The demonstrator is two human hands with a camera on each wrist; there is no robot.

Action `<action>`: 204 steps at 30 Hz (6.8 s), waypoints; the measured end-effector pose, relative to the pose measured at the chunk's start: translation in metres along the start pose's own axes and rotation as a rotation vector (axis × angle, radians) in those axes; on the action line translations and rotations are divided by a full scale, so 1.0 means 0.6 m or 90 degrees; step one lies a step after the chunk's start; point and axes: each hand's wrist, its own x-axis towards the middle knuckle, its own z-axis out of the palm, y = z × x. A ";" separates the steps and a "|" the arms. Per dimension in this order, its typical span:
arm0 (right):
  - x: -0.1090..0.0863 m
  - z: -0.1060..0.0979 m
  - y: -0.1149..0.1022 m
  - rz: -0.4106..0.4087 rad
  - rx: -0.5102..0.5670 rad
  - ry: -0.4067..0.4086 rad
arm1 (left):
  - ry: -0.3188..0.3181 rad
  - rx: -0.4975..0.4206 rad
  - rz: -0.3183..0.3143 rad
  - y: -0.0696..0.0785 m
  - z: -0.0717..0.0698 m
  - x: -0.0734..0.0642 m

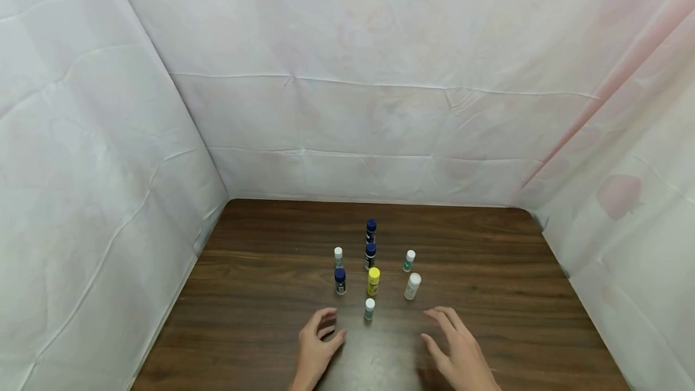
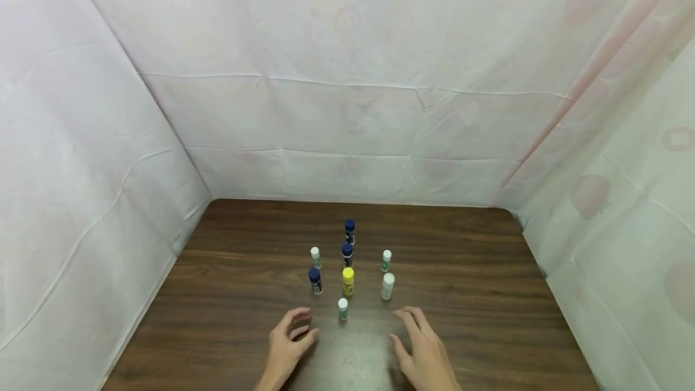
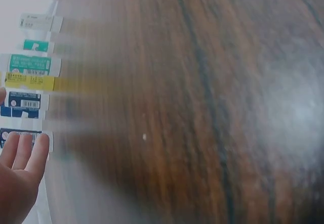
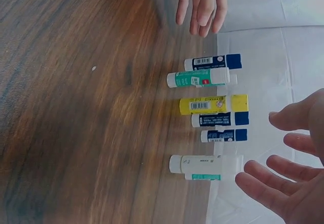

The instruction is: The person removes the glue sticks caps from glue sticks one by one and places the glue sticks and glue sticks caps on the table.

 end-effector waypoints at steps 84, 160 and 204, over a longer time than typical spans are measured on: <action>0.114 0.060 -0.061 -0.121 0.128 -0.124 | -0.061 -0.004 0.184 0.121 0.064 0.021; 0.134 0.030 -0.085 -0.285 0.295 -0.054 | -0.078 0.139 0.269 0.137 -0.021 0.036; 0.062 0.034 -0.026 -0.187 0.240 -0.070 | 0.101 0.018 0.146 0.153 -0.066 0.108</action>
